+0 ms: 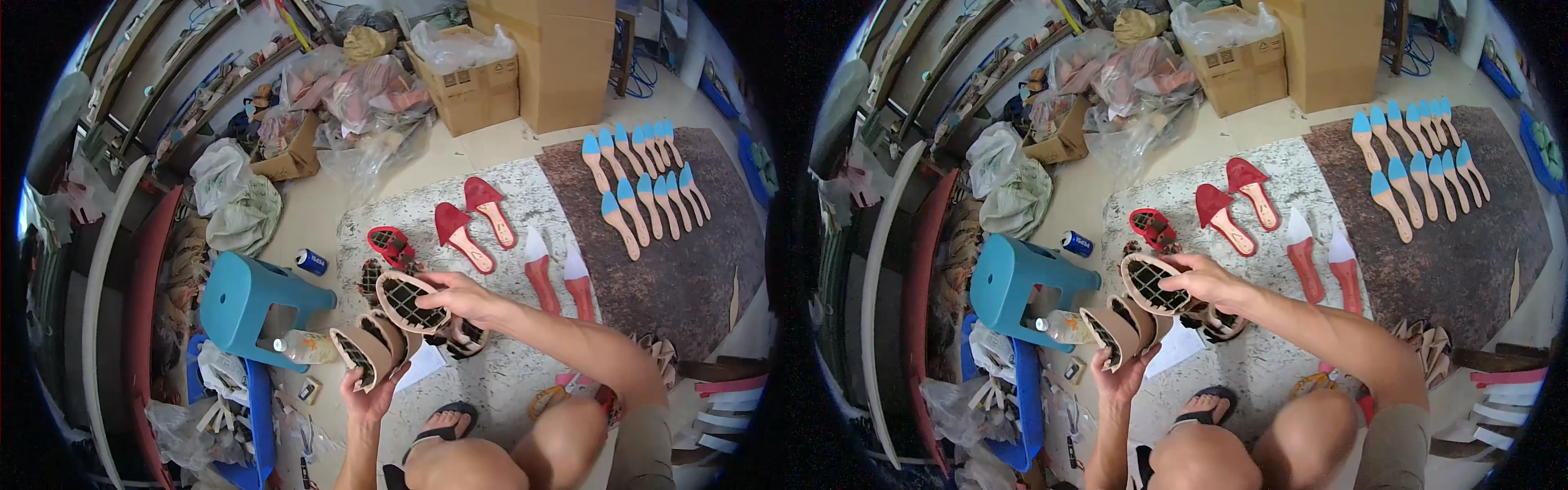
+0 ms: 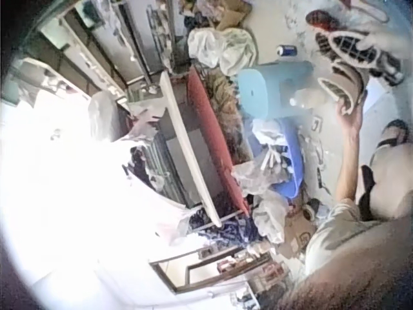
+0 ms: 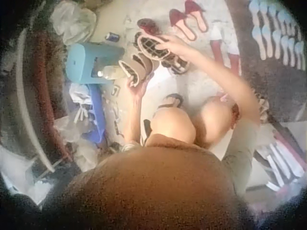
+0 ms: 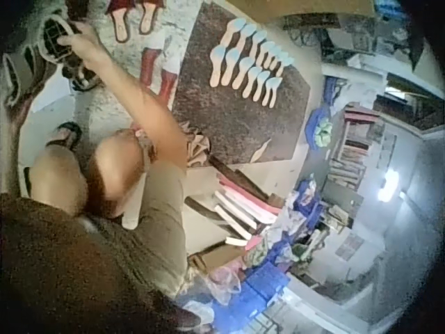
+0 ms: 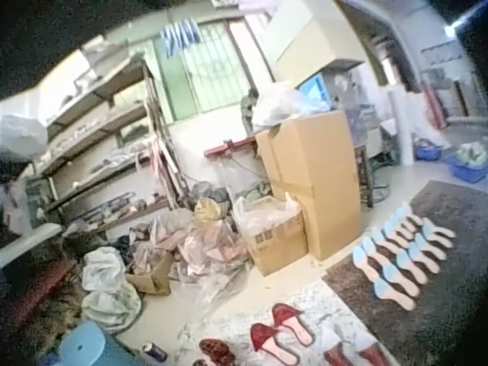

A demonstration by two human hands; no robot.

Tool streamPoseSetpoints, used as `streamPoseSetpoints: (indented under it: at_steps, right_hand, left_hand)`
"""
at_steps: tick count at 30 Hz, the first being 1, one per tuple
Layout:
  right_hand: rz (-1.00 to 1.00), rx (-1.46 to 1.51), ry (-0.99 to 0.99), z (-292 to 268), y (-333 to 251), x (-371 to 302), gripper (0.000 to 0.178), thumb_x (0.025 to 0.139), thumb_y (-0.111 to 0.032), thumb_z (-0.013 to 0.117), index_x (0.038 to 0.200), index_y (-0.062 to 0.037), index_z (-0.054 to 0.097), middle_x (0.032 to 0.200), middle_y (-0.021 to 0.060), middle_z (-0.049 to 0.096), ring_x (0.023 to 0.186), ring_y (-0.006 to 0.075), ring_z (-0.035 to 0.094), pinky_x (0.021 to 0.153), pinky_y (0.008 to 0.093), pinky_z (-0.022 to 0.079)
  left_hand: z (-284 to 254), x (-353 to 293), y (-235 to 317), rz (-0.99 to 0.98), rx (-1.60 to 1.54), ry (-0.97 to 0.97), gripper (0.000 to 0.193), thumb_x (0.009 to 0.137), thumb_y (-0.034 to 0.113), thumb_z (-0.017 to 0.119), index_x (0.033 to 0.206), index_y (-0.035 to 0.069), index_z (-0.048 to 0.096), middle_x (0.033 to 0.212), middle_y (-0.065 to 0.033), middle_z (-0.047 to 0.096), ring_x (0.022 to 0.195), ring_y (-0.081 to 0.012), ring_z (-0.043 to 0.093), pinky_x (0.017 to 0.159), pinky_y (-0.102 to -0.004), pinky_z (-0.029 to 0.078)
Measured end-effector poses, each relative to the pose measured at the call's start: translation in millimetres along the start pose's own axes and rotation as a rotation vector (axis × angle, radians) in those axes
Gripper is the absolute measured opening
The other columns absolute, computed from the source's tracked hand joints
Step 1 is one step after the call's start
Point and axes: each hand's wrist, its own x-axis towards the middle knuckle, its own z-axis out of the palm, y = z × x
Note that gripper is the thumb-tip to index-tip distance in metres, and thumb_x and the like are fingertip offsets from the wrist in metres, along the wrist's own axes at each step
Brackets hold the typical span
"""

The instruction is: The person sits on the floor in a workshop and assembles shoe components. They use scissors to trim pink and light green foam strips and attach them to the edges of red and white shoe soles. The person handles multiple soles and foam pieces, cutting and fitting them one by one.

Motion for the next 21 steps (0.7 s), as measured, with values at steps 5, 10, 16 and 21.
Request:
streamPoseSetpoints:
  at_steps: [5, 10, 16, 21]
  right_hand:
    - [0.110, 0.136, 0.217, -6, 7, 38, 0.042, 0.090, -0.012, 0.063, 0.131, -0.0034, 0.055, 0.111, 0.0074, 0.064, 0.095, 0.0192, 0.066, 0.081, 0.0384, 0.057]
    - [0.165, 0.022, 0.560, -58, 11, 47, 0.047, 0.092, -0.016, 0.061, 0.137, -0.0111, 0.051, 0.121, 0.0074, 0.061, 0.114, 0.0225, 0.058, 0.094, 0.0543, 0.049]
    - [0.312, -0.026, 0.497, -84, 46, 100, 0.058, 0.092, -0.015, 0.061, 0.146, -0.0081, 0.039, 0.147, 0.0121, 0.040, 0.134, 0.0274, 0.038, 0.098, 0.0589, 0.045]
    - [0.463, -0.161, 0.570, -113, 92, 120, 0.067, 0.093, -0.024, 0.062, 0.149, -0.0039, 0.032, 0.153, 0.0173, 0.034, 0.141, 0.0355, 0.030, 0.109, 0.0622, 0.030]
  left_hand:
    - [-72, 35, 38, 0.035, -0.036, 0.095, 0.067, 0.075, 0.022, 0.062, 0.138, 0.004, 0.046, 0.139, -0.0185, 0.051, 0.127, -0.0399, 0.049, 0.111, -0.0625, 0.032]
    - [-126, 78, 43, 0.080, -0.084, 0.268, 0.060, 0.077, 0.022, 0.063, 0.134, 0.008, 0.051, 0.134, -0.0117, 0.055, 0.124, -0.0336, 0.052, 0.107, -0.0584, 0.038]
    - [-147, 116, 32, 0.078, -0.161, 0.410, 0.053, 0.081, 0.019, 0.062, 0.133, 0.013, 0.051, 0.128, -0.0064, 0.058, 0.119, -0.0269, 0.053, 0.105, -0.0542, 0.039]
    - [-131, 125, 21, 0.093, -0.098, 0.386, 0.049, 0.088, 0.024, 0.063, 0.134, 0.015, 0.050, 0.130, -0.0033, 0.056, 0.122, -0.0247, 0.050, 0.107, -0.0528, 0.036]
